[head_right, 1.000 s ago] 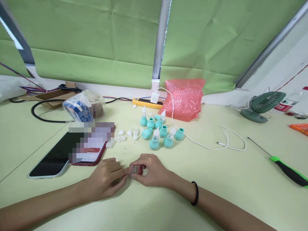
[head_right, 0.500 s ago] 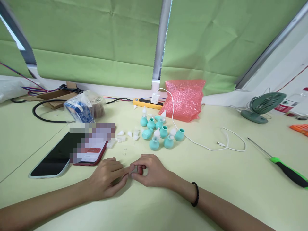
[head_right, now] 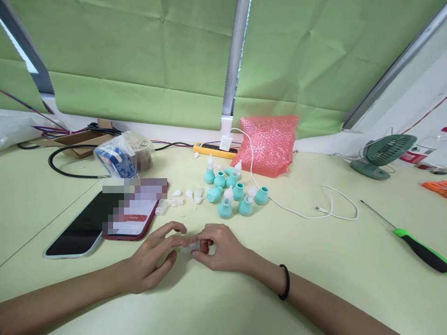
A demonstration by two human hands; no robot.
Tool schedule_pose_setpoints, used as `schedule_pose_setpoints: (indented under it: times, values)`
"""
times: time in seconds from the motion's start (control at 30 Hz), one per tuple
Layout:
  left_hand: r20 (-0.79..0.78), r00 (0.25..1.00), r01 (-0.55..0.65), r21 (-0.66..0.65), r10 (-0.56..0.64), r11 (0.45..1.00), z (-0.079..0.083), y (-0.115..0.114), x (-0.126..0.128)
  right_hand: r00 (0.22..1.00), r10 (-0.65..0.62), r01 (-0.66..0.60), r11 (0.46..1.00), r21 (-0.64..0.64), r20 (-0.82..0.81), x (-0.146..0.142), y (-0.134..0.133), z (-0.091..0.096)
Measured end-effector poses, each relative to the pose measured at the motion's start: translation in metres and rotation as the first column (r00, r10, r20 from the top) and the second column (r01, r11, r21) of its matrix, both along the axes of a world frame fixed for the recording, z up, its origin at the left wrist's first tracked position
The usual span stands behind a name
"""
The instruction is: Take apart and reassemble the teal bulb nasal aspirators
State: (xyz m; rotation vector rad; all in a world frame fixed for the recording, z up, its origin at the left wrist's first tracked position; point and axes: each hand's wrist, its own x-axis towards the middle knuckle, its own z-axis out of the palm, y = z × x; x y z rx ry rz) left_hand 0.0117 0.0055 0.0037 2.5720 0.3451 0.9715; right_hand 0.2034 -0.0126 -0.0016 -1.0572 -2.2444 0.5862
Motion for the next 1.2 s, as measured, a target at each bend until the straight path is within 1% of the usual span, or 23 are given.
schedule_pose_setpoints:
  times: [0.13,0.53,0.77,1.07,1.2]
  values:
    - [-0.027,0.999,-0.019,0.019,0.019,1.000,-0.0022,0.0000,-0.0002,1.000,0.005,-0.005,1.000,0.002,-0.001,-0.0002,0.0007,-0.0006]
    - [-0.043,0.996,-0.069,0.098,0.073,0.993,0.0000,-0.0021,0.0023,1.000,0.003,-0.003,1.000,-0.012,-0.006,-0.0003,0.0007,0.0001]
    - [-0.018,0.997,-0.069,0.155,0.072,0.985,-0.0020,-0.0024,0.0040,1.000,0.003,-0.003,1.000,-0.012,-0.001,0.0004,0.0008,-0.0005]
    - [-0.006,0.999,-0.040,0.291,0.043,0.956,-0.0017,-0.0033,0.0044,1.000,0.001,-0.001,1.000,0.016,0.001,-0.0001,0.0003,-0.0023]
    - [-0.011,0.999,-0.043,0.321,0.049,0.946,-0.0039,-0.0037,0.0047,1.000,0.002,-0.002,1.000,0.022,-0.002,-0.0006,0.0003,-0.0021]
